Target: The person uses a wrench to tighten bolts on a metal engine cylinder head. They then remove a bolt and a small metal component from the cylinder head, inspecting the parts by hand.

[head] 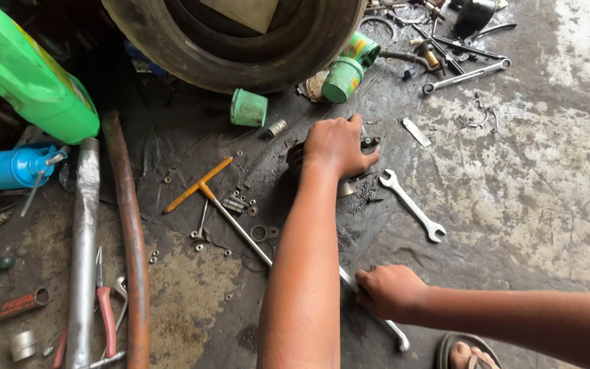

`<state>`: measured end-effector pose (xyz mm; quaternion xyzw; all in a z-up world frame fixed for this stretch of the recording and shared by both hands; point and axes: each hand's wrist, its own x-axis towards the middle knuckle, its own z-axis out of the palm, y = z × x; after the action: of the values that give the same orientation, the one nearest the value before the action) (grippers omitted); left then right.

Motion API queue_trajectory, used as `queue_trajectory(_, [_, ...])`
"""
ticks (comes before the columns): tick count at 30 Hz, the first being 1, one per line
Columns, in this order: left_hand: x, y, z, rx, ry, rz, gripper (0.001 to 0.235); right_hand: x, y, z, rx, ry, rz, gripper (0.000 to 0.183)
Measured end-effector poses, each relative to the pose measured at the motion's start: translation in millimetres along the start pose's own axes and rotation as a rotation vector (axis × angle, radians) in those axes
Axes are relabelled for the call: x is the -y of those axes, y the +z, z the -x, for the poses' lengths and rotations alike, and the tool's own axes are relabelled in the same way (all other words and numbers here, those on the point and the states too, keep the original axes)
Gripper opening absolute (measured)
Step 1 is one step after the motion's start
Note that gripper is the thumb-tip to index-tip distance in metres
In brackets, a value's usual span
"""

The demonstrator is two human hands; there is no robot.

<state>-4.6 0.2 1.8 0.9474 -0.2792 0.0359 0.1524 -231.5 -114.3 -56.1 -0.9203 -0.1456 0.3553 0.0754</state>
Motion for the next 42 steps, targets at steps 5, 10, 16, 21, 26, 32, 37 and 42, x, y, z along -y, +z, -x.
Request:
queue_trajectory(5, [-0.5,-2.0,-1.3,0.024,-0.013,0.023,0.062,-23.6,1.8,-25.2,-0.195,0.073,-0.119,0.018])
queue_trajectory(10, [2.1,-1.3,-3.6,0.014,0.003,0.015,0.064,-46.4,-38.0,-14.0,-0.426,0.419,-0.577,0.021])
queue_trajectory(16, [1.1,-5.6,-4.2,0.050,-0.005,-0.014,0.066,-36.8,-97.6,-6.6,-0.740,0.443,-1.183,0.021])
queue_trajectory(21, [-2.2,-11.7,-2.3,0.087,-0.013,-0.039,0.068,-14.7,-120.3,-4.3,-0.566,0.308,-1.548,0.027])
queue_trajectory(26, [-2.1,-12.6,-1.8,0.066,-0.001,-0.052,0.068,4.2,-128.0,-5.4,-0.556,0.438,-1.617,0.028])
queue_trajectory(32, [-0.3,-8.5,-3.7,0.071,-0.005,-0.037,0.070,3.7,-134.5,-4.2,-0.433,0.339,-1.633,0.027])
queue_trajectory(37, [-2.2,-8.5,-2.6,0.069,-0.009,-0.048,0.071,2.3,-133.6,-5.0,-0.425,0.499,-1.625,0.029])
queue_trajectory(42, [-0.4,-5.0,-4.1,0.054,0.013,-0.081,0.069,-14.6,-122.8,-9.8,-0.460,0.533,-1.601,0.030])
